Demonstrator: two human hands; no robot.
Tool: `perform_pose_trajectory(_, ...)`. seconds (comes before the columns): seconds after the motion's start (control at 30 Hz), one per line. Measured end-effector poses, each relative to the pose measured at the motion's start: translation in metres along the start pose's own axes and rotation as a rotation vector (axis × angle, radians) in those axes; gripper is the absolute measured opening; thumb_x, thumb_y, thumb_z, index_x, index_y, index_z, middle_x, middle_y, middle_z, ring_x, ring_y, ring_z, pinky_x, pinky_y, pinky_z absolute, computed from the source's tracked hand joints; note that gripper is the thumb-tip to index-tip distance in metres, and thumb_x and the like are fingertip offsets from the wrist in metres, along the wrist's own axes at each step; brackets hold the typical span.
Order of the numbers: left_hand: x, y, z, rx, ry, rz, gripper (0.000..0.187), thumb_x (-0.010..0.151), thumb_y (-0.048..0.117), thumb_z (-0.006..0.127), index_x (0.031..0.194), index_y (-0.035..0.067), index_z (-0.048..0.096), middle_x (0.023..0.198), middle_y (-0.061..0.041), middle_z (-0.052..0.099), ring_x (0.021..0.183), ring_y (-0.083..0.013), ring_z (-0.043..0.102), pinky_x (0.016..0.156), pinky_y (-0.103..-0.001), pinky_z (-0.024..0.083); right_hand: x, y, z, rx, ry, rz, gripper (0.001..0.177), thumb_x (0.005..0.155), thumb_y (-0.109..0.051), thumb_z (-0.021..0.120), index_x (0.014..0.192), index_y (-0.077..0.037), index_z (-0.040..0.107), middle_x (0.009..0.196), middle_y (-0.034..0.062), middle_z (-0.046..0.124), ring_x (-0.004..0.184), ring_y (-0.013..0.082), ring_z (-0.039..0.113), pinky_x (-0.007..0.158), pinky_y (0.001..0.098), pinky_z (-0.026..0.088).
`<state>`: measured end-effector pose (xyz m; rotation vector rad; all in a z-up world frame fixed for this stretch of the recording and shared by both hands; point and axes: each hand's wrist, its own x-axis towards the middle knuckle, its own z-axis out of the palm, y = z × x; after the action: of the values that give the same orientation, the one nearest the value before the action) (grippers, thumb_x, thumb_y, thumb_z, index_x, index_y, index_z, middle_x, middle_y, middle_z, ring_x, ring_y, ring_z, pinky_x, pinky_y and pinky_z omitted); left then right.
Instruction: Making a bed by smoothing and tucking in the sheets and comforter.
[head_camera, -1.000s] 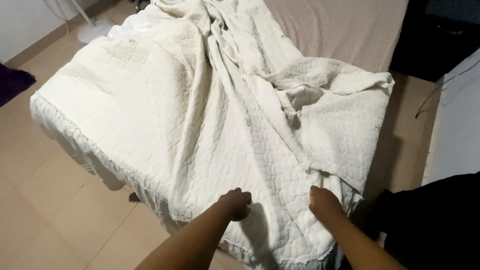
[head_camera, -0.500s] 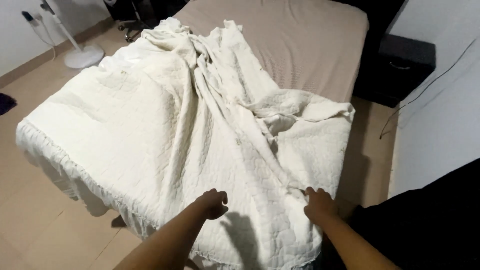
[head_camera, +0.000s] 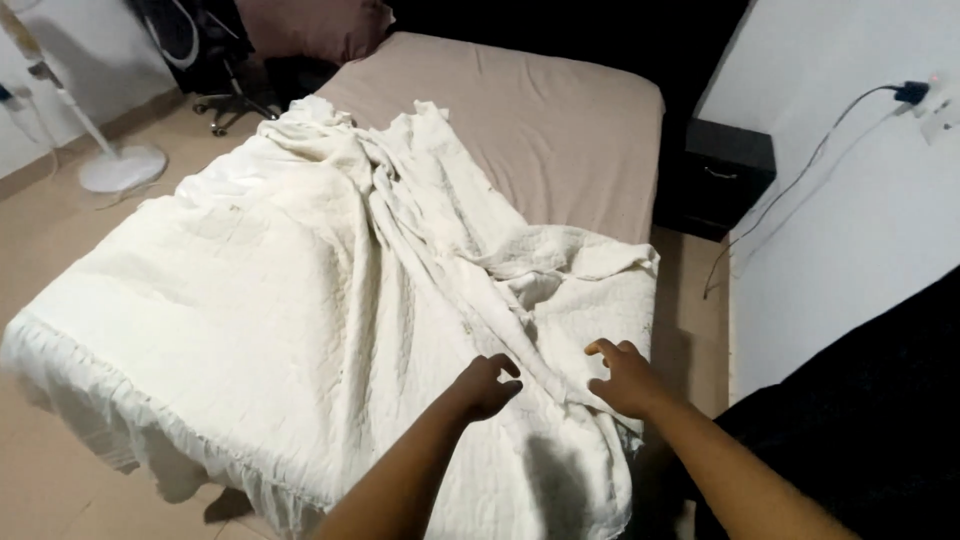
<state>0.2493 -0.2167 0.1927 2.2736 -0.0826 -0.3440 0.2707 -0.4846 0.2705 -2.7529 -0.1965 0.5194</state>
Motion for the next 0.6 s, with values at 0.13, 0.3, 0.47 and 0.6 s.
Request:
perform_pose_trajectory(0.13,-0.015,0.027,-0.010,0.033,-0.029,0.033,0.034,0.090,0.036,0.071,0.118,0.019,0.068,0.125,-0.019,0.059,0.122,-0.0381,0.058,0.106,-0.046,0.047,0.012,-0.004,-0.009,0.057,0.054,0.003,0.061,0.085,-0.028,0.075,0.140,-0.025,0.049,0.131,0.0143,0.054,0.116,0.0288,0.061,0.100,0.0423,0.053)
perform_pose_trajectory(0.3,-0.047,0.076,-0.033,0.221,-0.046,0.085,0.035,0.092,0.035,0.068,0.124,0.022,0.061,0.136,-0.012,0.052,0.134,-0.0336,0.046,0.108,-0.054,0.040,-0.011,-0.027,-0.012,0.072,0.052,0.041,0.061,0.084,-0.029,0.075,0.140,-0.025,0.050,0.136,0.0147,0.052,0.117,0.0298,0.062,0.100,0.0417,0.053)
perform_pose_trajectory(0.47,-0.051,0.100,-0.041,0.175,-0.023,0.098,0.034,0.091,0.035,0.068,0.123,0.023,0.063,0.135,-0.010,0.055,0.132,-0.0333,0.048,0.108,-0.053,0.042,-0.021,-0.026,-0.003,0.114,0.024,0.055,0.060,0.084,-0.029,0.075,0.139,-0.024,0.052,0.138,0.0148,0.049,0.122,0.0302,0.060,0.101,0.0415,0.053)
perform_pose_trajectory(0.6,-0.041,0.110,-0.038,0.187,0.002,0.070,0.034,0.092,0.036,0.068,0.123,0.023,0.064,0.137,-0.010,0.054,0.133,-0.0333,0.048,0.108,-0.055,0.041,-0.024,-0.017,-0.012,0.124,-0.045,0.047,0.056,0.085,-0.029,0.074,0.137,-0.025,0.054,0.139,0.0130,0.048,0.124,0.0292,0.059,0.102,0.0416,0.052)
